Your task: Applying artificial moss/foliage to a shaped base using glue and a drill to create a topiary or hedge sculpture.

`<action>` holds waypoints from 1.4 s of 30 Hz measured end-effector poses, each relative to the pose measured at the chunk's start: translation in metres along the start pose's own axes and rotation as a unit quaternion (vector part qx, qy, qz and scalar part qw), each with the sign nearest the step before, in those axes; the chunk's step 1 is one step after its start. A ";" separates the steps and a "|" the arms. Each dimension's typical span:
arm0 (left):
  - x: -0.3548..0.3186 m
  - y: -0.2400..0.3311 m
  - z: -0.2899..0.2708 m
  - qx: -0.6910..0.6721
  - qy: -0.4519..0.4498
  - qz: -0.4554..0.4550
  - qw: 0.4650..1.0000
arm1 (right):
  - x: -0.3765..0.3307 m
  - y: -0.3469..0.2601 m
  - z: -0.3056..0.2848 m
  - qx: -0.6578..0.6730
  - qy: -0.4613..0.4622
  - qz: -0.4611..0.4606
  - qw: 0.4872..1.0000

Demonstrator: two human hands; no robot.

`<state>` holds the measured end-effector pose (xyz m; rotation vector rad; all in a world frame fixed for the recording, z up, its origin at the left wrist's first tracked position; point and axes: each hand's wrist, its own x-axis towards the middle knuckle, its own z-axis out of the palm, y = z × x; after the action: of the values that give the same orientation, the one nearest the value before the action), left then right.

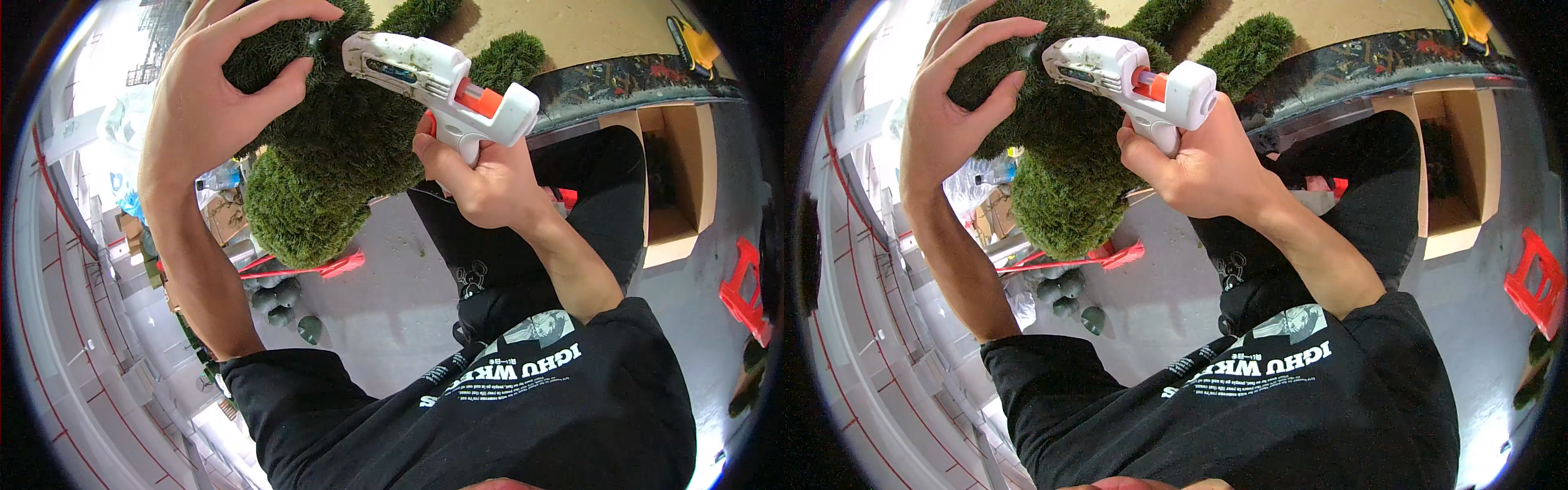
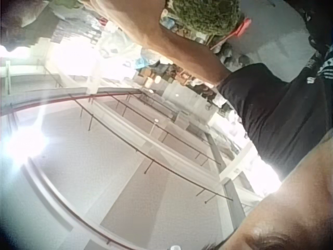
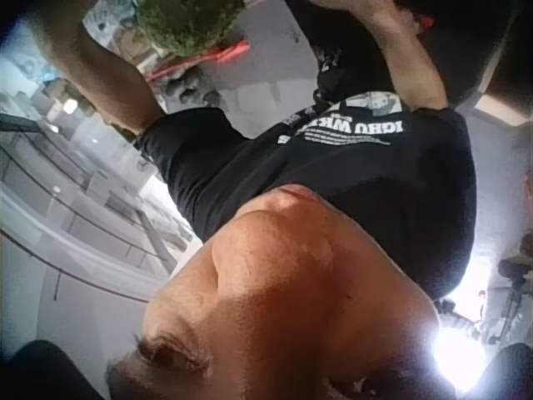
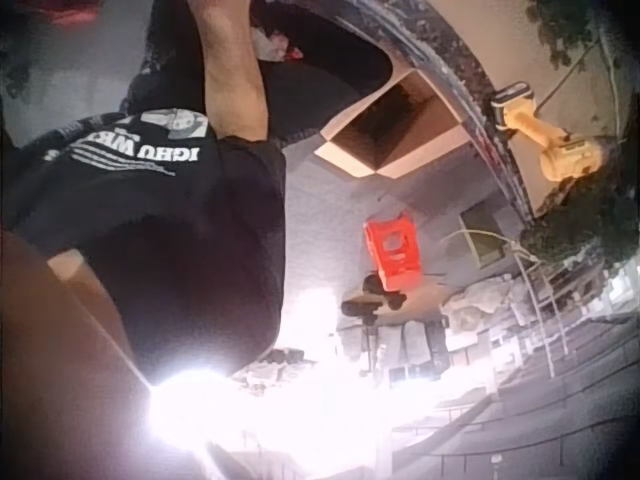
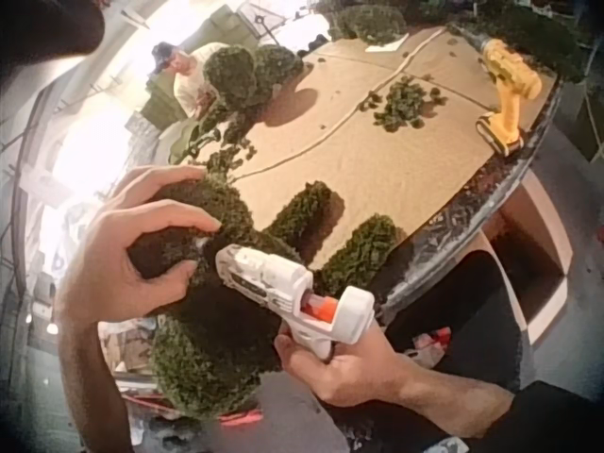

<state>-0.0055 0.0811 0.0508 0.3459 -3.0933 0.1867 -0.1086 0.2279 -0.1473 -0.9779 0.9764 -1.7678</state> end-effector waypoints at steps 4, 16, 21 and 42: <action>0.000 -0.003 0.001 0.006 -0.003 -0.003 1.000 | -0.002 0.001 0.000 -0.010 -0.006 0.010 1.000; -0.004 -0.019 0.004 0.003 0.003 0.030 1.000 | -0.005 -0.015 0.011 -0.068 0.028 -0.041 0.996; 0.000 -0.017 0.006 0.018 0.005 0.032 0.999 | -0.005 -0.018 0.006 -0.067 0.021 -0.019 0.997; 0.002 -0.005 0.002 -0.004 0.020 -0.017 1.000 | 0.041 -0.022 -0.278 -0.153 0.127 0.195 0.961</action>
<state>-0.0063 0.0752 0.0495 0.3888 -3.0463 0.1785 -0.3777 0.2566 -0.2255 -0.6870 1.5277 -1.4541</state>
